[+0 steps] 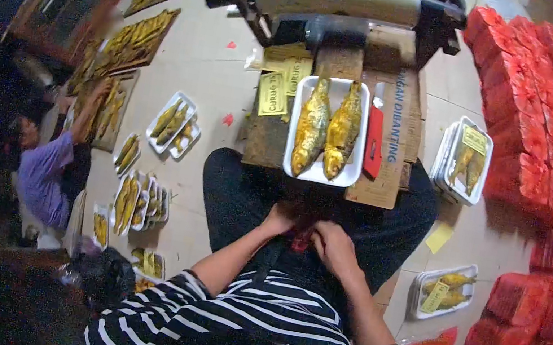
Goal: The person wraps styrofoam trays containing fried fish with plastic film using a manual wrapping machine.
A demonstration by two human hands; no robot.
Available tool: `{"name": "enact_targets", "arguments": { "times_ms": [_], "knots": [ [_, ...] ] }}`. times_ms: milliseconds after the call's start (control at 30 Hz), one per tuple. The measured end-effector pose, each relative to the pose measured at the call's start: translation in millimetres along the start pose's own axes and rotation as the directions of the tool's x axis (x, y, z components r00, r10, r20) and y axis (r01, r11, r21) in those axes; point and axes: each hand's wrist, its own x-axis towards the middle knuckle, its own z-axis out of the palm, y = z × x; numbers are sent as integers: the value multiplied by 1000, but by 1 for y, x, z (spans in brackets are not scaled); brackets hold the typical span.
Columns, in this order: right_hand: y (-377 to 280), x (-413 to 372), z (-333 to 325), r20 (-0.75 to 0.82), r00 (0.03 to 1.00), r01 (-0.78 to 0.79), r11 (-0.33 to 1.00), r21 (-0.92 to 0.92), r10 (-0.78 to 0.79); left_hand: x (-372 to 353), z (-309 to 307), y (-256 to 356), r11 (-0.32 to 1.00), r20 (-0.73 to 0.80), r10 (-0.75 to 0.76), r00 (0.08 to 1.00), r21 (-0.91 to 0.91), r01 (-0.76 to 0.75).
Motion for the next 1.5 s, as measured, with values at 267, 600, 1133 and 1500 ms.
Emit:
{"name": "enact_targets", "arguments": {
  "times_ms": [267, 600, 1133, 1500],
  "knots": [
    [-28, 42, -120, -476, 859, -161, 982, 98, 189, -12, -152, 71, 878, 268, -173, 948, -395, 271],
    [18, 85, -96, -654, 755, -306, 861, -406, -40, -10, -225, -9, 779, -478, -460, 748, -622, 81],
    [64, 104, -107, -790, 591, -183, 927, -328, -163, 158, -243, 43, 989, -355, 138, 925, 3, -147],
    [195, -237, -89, -905, -380, -756, 500, 424, 193, 99, -261, 53, 915, -306, -218, 927, -395, 85]
  ]
}}
